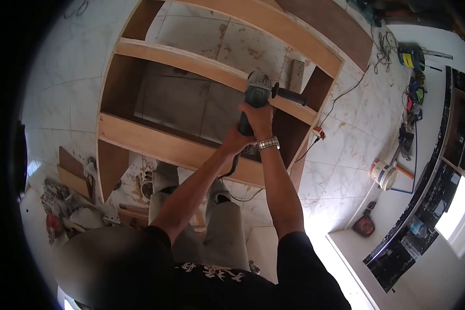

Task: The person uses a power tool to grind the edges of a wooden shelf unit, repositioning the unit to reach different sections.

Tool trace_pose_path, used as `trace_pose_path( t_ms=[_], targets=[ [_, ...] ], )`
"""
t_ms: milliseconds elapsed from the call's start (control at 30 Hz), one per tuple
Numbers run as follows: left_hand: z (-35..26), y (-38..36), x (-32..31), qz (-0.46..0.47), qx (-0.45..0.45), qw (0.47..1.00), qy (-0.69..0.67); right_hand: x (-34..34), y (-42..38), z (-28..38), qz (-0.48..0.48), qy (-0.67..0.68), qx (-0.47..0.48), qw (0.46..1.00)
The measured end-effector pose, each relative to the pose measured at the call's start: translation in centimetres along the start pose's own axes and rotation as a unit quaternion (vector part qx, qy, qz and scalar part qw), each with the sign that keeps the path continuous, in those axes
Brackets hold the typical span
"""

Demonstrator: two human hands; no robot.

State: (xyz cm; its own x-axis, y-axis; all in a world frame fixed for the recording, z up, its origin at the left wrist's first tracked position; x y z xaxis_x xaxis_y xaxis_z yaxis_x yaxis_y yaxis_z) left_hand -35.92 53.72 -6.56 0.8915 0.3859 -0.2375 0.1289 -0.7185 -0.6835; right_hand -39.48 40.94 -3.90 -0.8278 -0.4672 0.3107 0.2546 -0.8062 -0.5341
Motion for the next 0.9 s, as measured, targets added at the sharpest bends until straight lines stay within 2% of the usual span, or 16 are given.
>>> trace_pose_path(
  t_ms=[100,200,300,400,500,633,700,833,900],
  targets=[
    [0.5,0.5,0.5,-0.012,0.007,1.0,-0.004,-0.9,0.4,0.2,0.014,0.005,-0.021,1.0],
    [-0.8,-0.3,0.7,-0.002,-0.005,0.998,-0.068,-1.2,0.7,0.2,0.008,-0.024,-0.022,0.999],
    [-1.4,-0.9,0.3,0.007,0.019,0.999,-0.047,-0.5,0.3,0.1,-0.007,-0.03,-0.027,0.999],
    [0.0,0.1,-1.8,0.063,0.056,0.996,0.007,2.3,0.3,-1.4,-0.048,-0.015,-0.032,0.998],
    [1.1,1.3,-3.5,0.078,0.037,0.996,0.01,4.4,0.3,-2.9,-0.071,0.01,-0.073,0.995],
    [1.6,1.5,-2.8,0.047,0.007,0.997,-0.062,2.5,0.6,-1.9,-0.052,-0.015,-0.04,0.998],
    [-0.5,-0.3,0.3,0.019,0.018,0.997,-0.077,-0.7,0.4,-0.1,-0.043,-0.062,-0.026,0.997],
    [-0.2,-0.6,5.8,-0.058,0.028,0.993,-0.098,-7.1,0.7,2.2,0.011,-0.043,0.016,0.999],
    [-0.7,-0.8,6.3,-0.071,0.038,0.992,-0.096,-8.0,0.6,2.6,0.031,-0.04,-0.014,0.999]
  ],
)
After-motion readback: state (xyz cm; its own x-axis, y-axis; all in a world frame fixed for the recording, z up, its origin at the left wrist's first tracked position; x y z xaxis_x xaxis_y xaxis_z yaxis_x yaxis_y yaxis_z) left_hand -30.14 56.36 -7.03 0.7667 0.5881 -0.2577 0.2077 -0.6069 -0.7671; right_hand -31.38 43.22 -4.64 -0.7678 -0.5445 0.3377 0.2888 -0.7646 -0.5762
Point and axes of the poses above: each hand's wrist, its own y-axis towards the middle knuckle, its own x-axis out of the back of the hand, z = x × y, the point moved 7 cm from there along y, towards the middle knuckle, and after that the axes turned 10 degrees about y, right-handed, at the moved point
